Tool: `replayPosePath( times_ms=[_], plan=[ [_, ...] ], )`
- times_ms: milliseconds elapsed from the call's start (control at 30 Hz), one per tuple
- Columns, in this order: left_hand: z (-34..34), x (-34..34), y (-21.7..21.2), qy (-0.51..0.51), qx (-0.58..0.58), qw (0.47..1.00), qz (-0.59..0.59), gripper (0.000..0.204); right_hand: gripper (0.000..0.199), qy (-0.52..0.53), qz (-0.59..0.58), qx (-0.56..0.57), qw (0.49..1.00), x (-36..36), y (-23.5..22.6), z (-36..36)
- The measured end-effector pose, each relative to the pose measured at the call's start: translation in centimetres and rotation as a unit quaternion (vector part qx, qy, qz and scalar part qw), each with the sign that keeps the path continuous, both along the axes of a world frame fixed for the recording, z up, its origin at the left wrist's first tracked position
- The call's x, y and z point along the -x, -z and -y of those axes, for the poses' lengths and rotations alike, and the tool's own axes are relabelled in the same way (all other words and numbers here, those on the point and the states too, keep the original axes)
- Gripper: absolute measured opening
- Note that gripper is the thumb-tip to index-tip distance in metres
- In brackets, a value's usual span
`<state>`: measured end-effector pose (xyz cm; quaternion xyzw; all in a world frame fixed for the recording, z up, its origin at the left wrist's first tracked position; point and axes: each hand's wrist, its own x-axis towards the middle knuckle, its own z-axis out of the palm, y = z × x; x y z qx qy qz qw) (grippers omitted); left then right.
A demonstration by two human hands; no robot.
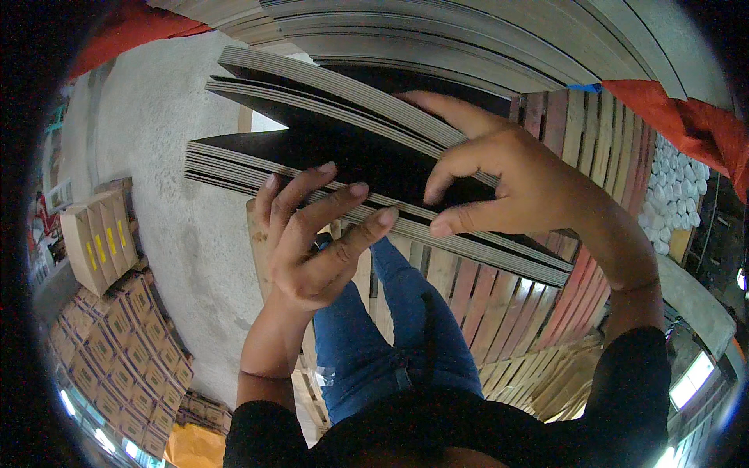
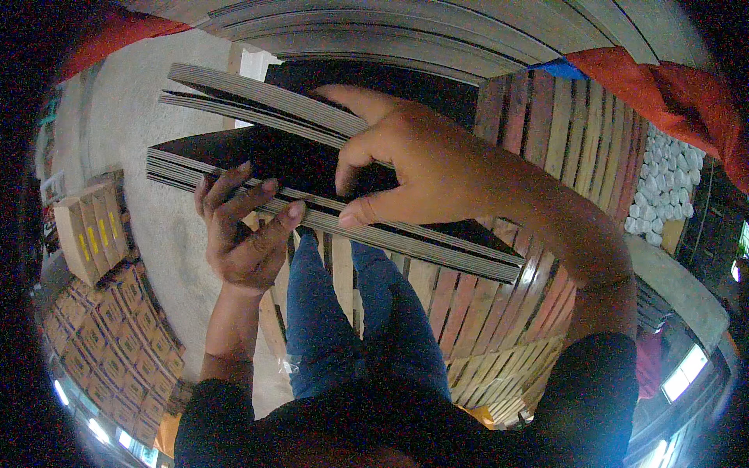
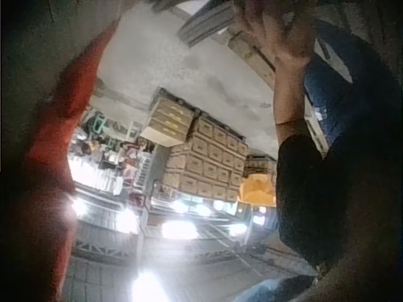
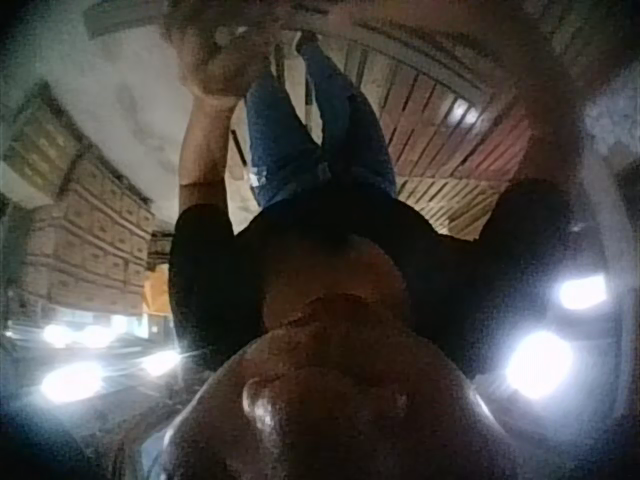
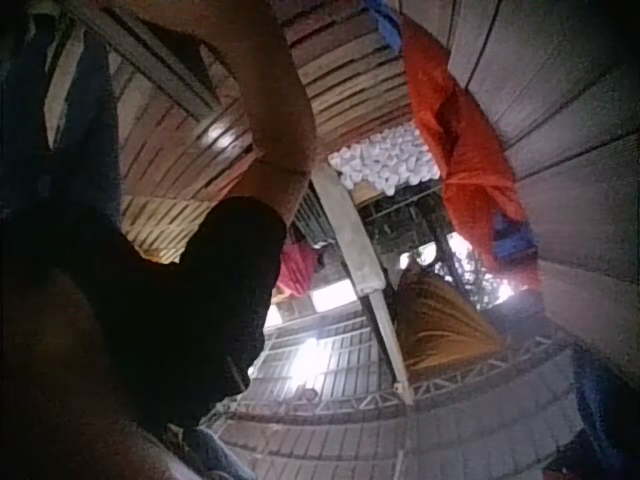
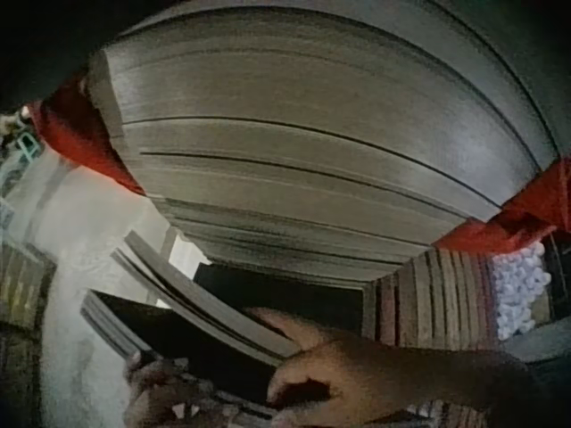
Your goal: The person picks up stacks of black folders from a table, aligns them by hand, and carries them to a wooden pallet where they are stacked.
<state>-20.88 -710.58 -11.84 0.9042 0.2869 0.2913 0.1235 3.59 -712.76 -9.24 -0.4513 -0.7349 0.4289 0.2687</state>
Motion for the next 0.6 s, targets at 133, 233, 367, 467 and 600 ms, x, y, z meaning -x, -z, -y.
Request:
replayPosePath(
  times_ms=[133, 233, 367, 467, 600],
  plan=[
    [0.2, 0.22, 0.0, -0.005, 0.005, 1.0, -0.004, 0.022, 0.025, -0.01, 0.001, 0.012, 1.0, 0.09, -0.11, -0.08],
    [0.25, 0.31, 0.06, -0.006, 0.006, 1.0, -0.005, 0.022, 0.025, -0.009, 0.0, 0.01, 1.0, 0.14, 0.0, -0.11],
    [0.08, 0.44, 0.21, 0.0, 0.005, 1.0, 0.003, 0.021, 0.024, -0.007, 0.002, 0.005, 1.0, 0.19, 0.05, -0.05],
    [0.13, 0.38, 0.18, -0.009, 0.001, 1.0, 0.019, 0.024, 0.02, -0.006, -0.001, 0.023, 1.0, 0.49, -0.65, -0.25],
    [0.22, 0.52, 0.96, -0.001, -0.021, 0.999, 0.037, 0.034, 0.017, -0.009, 0.002, -0.029, 1.0, 0.63, -0.67, -0.36]
  ],
)
